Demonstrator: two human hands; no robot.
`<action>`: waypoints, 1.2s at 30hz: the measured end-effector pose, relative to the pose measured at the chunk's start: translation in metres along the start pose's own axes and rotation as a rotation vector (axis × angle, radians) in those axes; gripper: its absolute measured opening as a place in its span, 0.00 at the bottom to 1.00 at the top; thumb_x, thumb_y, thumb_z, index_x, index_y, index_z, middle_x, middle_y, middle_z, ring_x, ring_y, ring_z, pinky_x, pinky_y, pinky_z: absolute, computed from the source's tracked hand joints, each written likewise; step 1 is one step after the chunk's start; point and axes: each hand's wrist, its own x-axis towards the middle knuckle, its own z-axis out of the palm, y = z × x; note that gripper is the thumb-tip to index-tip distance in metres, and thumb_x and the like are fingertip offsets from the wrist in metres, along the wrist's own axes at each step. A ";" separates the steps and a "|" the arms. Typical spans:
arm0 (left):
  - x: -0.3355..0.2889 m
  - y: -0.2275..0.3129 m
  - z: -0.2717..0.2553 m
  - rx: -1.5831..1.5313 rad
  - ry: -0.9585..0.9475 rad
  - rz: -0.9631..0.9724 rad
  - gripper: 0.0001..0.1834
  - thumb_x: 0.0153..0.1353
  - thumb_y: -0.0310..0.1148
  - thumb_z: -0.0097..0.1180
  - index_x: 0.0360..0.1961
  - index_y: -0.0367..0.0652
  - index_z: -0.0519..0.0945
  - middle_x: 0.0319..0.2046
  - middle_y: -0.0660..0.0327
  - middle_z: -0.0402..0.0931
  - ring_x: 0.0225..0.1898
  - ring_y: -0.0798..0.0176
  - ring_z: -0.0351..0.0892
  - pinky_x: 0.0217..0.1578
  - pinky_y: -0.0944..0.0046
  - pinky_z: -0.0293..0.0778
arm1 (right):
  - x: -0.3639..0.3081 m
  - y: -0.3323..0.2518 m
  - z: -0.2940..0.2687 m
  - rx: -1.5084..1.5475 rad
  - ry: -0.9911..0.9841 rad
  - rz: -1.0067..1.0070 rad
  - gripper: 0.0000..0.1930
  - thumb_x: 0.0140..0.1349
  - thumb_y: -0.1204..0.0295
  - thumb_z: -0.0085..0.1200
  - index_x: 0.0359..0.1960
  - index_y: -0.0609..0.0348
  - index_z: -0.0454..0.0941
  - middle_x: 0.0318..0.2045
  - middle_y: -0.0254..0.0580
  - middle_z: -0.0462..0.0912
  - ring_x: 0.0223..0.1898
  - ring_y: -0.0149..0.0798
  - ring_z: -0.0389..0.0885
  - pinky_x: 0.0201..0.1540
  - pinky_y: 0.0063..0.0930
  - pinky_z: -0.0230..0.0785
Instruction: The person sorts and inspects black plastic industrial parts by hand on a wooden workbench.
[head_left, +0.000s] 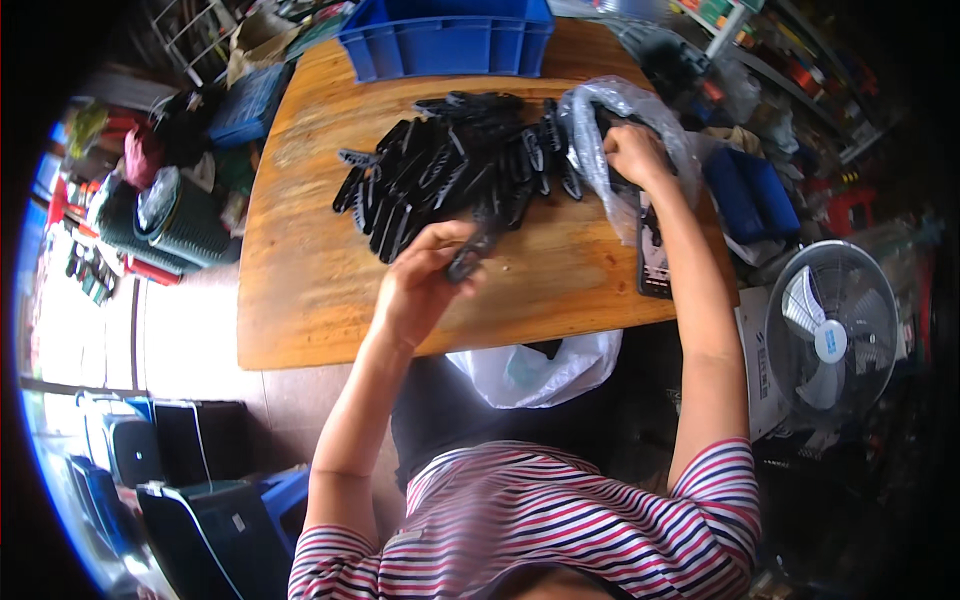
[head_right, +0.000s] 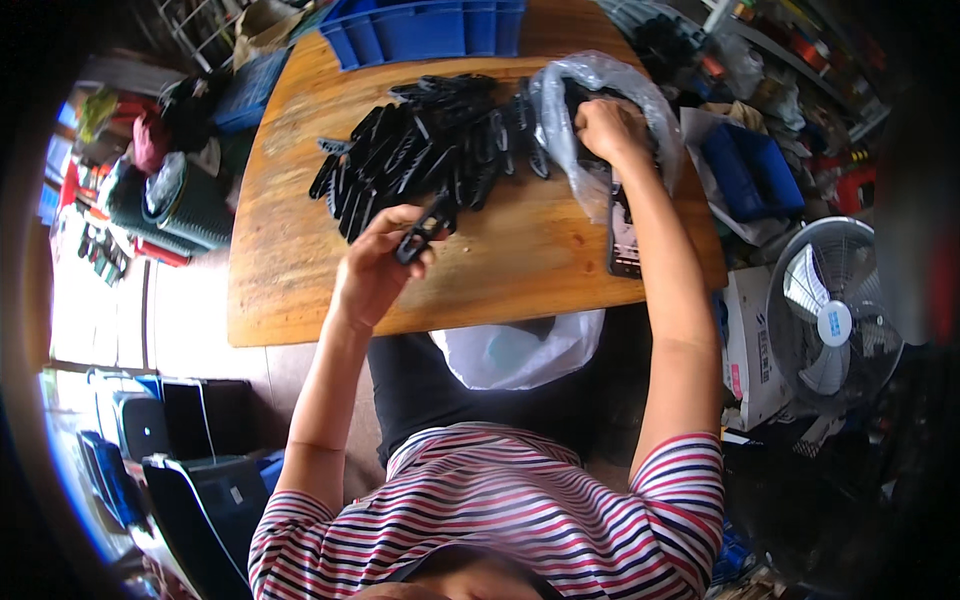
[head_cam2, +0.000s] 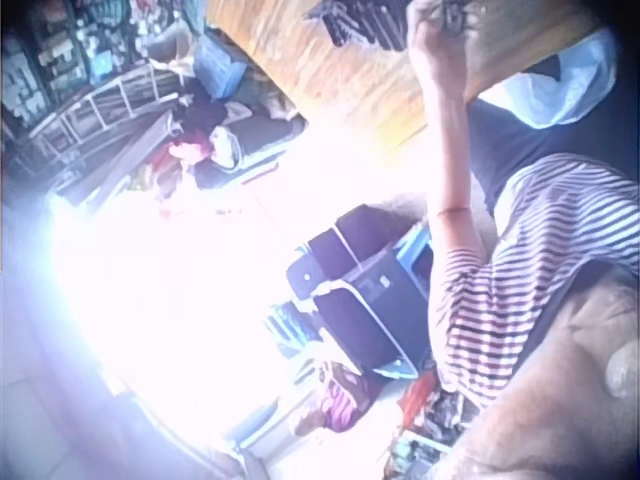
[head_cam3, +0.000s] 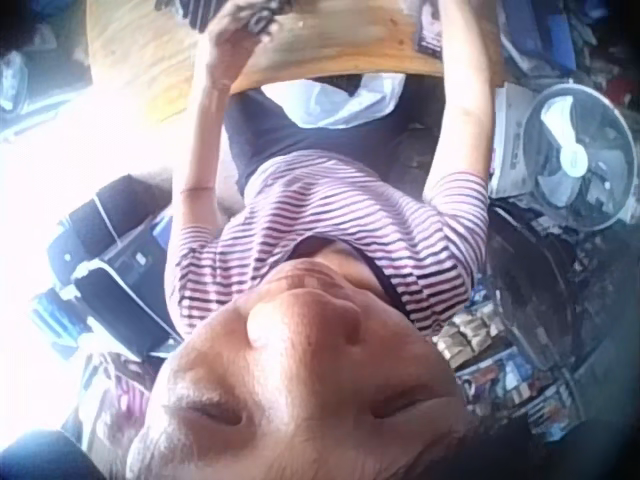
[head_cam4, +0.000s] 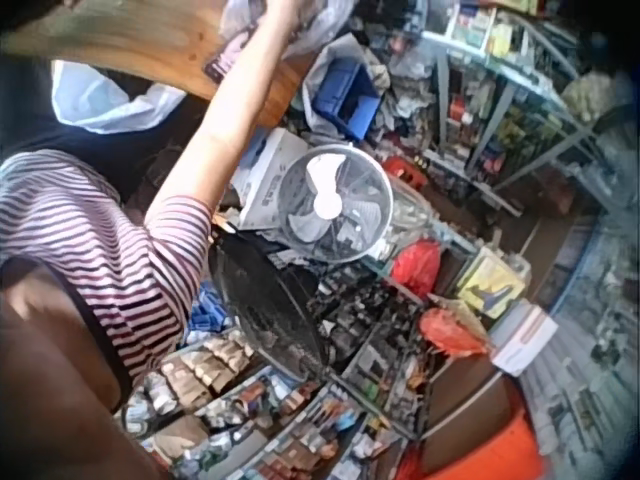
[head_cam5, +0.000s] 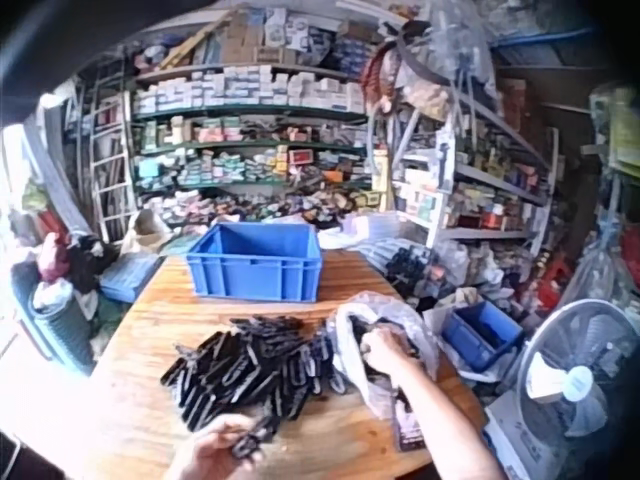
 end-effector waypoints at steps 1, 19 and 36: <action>-0.003 -0.005 0.002 -0.086 -0.045 -0.017 0.19 0.57 0.31 0.46 0.49 0.34 0.67 0.43 0.40 0.72 0.32 0.58 0.78 0.32 0.68 0.76 | -0.001 -0.001 0.002 -0.062 0.008 -0.015 0.05 0.46 0.72 0.59 0.26 0.55 0.79 0.32 0.43 0.80 0.41 0.45 0.77 0.45 0.38 0.67; -0.017 -0.024 0.029 -0.059 -0.060 -0.107 0.35 0.41 0.24 0.50 0.57 0.36 0.63 0.36 0.55 0.73 0.39 0.57 0.75 0.42 0.62 0.71 | -0.164 -0.126 -0.044 1.293 -0.045 -0.243 0.06 0.53 0.79 0.57 0.34 0.61 0.78 0.32 0.35 0.79 0.35 0.28 0.77 0.36 0.20 0.70; -0.030 -0.033 0.044 0.846 0.052 0.204 0.16 0.44 0.17 0.59 0.37 0.38 0.76 0.37 0.57 0.73 0.38 0.63 0.76 0.40 0.67 0.71 | -0.211 -0.134 -0.017 1.336 0.102 -0.121 0.05 0.51 0.80 0.60 0.30 0.63 0.77 0.30 0.35 0.72 0.33 0.27 0.71 0.35 0.18 0.66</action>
